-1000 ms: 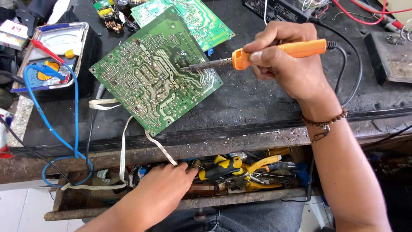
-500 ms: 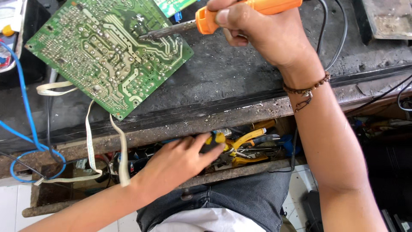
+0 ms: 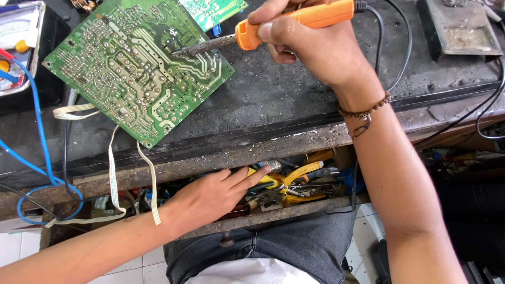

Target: The person uses a soldering iron and solder wire to work on a green circuit board. They hold the board with one hand while applying heat and solder with the other, occasionally using a desoldering pump to remove excess solder.

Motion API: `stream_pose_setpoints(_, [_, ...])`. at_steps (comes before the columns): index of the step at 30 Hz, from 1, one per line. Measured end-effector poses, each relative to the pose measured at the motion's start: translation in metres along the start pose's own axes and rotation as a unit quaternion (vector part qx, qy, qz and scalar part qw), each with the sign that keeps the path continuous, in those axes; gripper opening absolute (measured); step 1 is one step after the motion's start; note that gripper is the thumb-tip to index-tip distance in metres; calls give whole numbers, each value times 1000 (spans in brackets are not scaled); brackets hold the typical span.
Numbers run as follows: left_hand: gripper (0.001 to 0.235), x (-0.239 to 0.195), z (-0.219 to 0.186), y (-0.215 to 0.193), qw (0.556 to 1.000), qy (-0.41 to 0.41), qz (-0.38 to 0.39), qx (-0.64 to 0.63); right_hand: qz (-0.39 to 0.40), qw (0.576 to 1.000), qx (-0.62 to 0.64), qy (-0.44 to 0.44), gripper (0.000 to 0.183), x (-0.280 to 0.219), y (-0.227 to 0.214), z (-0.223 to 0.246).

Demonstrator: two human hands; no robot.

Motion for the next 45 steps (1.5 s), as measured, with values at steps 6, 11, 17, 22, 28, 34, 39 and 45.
stream_pose_setpoints(6, [69,-9,-13,37,996,-62,-51,33,15,1000,-22,-16,13,-3,0,-1])
stream_pose_setpoints(11, [75,6,-6,34,987,-71,-141,14,12,997,21,-70,3,5,2,19])
stream_pose_setpoints(17, [70,11,6,5,883,-125,117,-438,6,999,34,-31,7,5,3,19])
stream_pose_setpoints(22, [52,-5,8,-29,970,-13,-94,-226,11,998,58,-24,3,4,3,15])
stream_pose_setpoints(28, [32,-35,34,-108,770,-189,-130,-596,0,999,46,-12,2,4,3,12])
stream_pose_setpoints(34, [34,-63,54,-149,564,-234,-237,-756,-2,999,49,-2,2,5,4,14])
stream_pose_setpoints(39, [8,-77,91,-178,663,-321,-425,-527,-8,999,48,2,2,4,5,15])
stream_pose_setpoints(45, [35,-76,135,-162,654,-391,-377,-527,-22,999,49,0,4,6,6,15])
Point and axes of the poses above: each hand's wrist, its own x-axis towards the middle knuckle, its own y-axis out of the palm, z = x × y, the point moved 2 cm from there along x, towards the middle knuckle, and after that the axes turned 10 degrees about -x, right-handed, at the moved point
